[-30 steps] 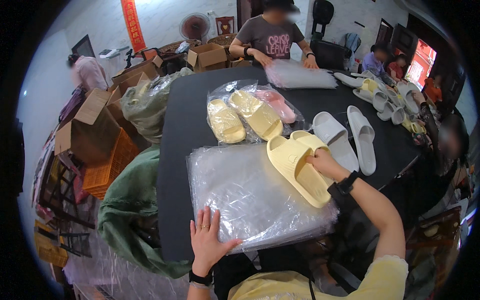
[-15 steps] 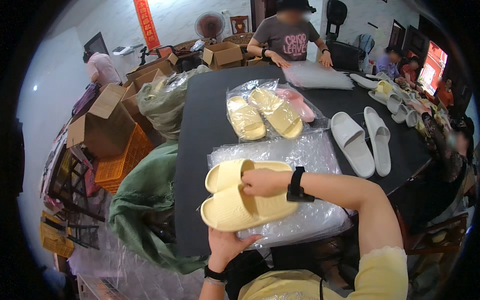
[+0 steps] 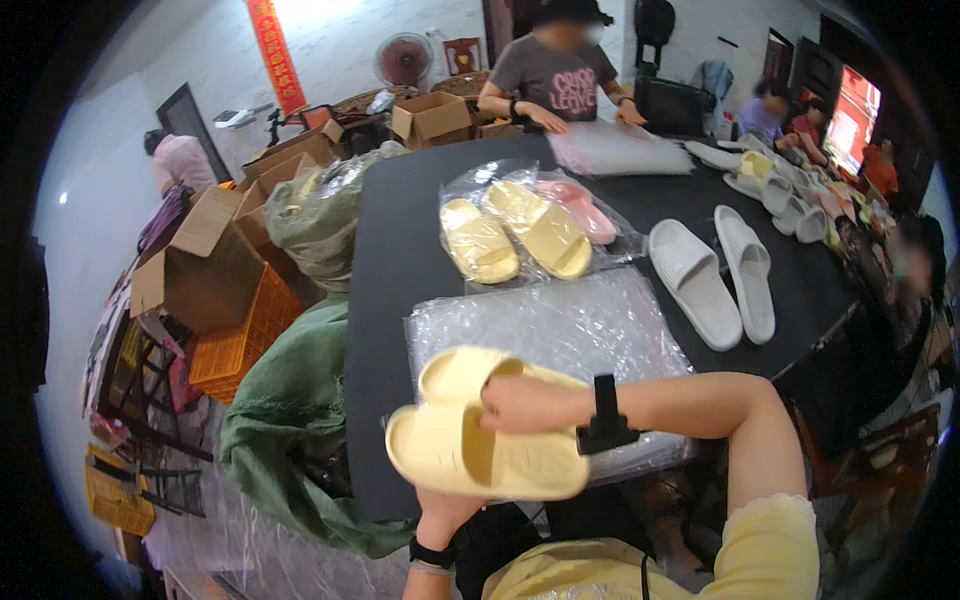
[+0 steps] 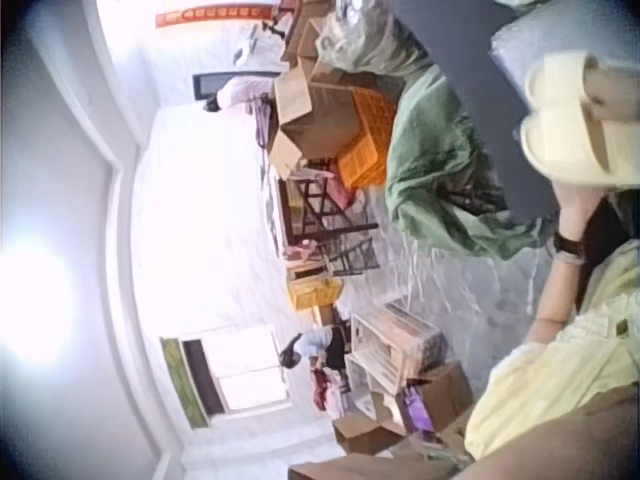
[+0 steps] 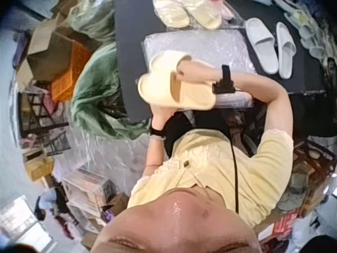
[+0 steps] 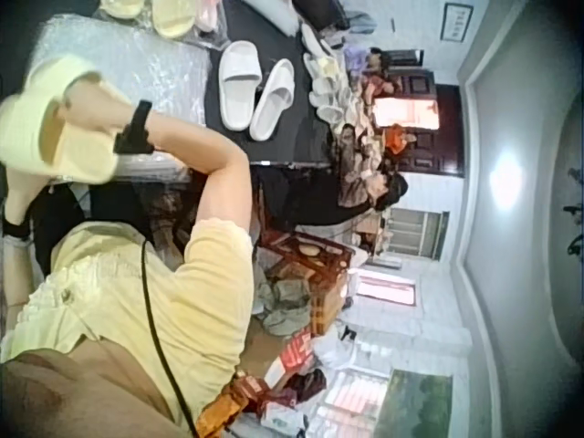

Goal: The recorder is picking up sandals from a large sack and placing them into clear plastic bags on a table in a manufacturing facility.

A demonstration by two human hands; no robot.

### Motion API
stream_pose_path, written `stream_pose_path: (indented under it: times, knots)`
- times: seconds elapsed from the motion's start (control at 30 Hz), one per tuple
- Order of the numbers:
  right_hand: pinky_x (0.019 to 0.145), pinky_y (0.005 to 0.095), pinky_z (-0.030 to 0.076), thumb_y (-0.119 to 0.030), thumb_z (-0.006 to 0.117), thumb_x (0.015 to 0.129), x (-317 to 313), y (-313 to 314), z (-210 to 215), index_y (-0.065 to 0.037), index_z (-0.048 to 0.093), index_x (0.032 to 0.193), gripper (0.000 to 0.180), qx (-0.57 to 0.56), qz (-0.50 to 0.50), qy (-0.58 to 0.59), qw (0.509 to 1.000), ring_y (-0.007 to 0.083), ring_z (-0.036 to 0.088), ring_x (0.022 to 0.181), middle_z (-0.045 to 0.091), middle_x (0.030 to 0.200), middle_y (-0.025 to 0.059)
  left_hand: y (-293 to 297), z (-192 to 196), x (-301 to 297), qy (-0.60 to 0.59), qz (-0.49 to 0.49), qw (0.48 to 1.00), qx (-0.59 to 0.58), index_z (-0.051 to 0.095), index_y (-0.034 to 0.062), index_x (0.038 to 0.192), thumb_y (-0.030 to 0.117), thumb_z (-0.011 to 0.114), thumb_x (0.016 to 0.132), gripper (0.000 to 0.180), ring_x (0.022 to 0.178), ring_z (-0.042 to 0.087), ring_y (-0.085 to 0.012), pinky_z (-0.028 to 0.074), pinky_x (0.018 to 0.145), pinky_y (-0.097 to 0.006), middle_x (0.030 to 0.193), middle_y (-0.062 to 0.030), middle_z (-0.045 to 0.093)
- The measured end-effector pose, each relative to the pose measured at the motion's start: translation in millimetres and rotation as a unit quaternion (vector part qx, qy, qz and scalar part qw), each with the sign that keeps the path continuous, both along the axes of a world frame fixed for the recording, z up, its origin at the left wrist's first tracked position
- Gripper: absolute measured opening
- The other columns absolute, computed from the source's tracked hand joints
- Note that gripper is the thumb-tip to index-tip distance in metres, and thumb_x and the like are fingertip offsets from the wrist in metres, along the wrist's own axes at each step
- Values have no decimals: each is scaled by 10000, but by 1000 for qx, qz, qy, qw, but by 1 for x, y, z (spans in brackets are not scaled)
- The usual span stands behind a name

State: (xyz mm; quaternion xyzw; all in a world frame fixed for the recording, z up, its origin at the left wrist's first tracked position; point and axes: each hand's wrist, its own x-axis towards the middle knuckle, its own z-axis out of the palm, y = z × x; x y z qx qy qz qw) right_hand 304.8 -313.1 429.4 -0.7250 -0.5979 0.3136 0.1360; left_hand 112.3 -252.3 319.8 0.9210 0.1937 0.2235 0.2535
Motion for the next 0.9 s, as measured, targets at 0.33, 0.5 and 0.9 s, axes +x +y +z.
stream_pose_path:
  times: [0.33,0.5,0.9]
  knots:
    - [710,465,501,-276,540,846,73,-122,-46,34,564,970,334,42,-198,-126,971,367,605,877,588,982,203,-3,30,17,121,35,987,103,448,43,1330,626,691,632,941,1353,275,-344,210,1070,-525,1436,-179,349]
    - [723,473,488,-294,558,864,168,-155,-65,44,561,956,351,53,-366,-176,912,400,610,846,597,978,228,-4,30,18,136,42,983,115,438,37,1338,622,703,624,961,1353,275,-340,206,1077,-510,1439,-179,343]
    - [756,367,474,-210,596,829,296,-201,-63,72,603,1024,342,161,-535,-107,822,277,622,871,640,979,196,-7,29,17,129,33,986,96,443,45,1336,664,687,608,986,1357,273,-334,207,1069,-525,1446,-185,331]
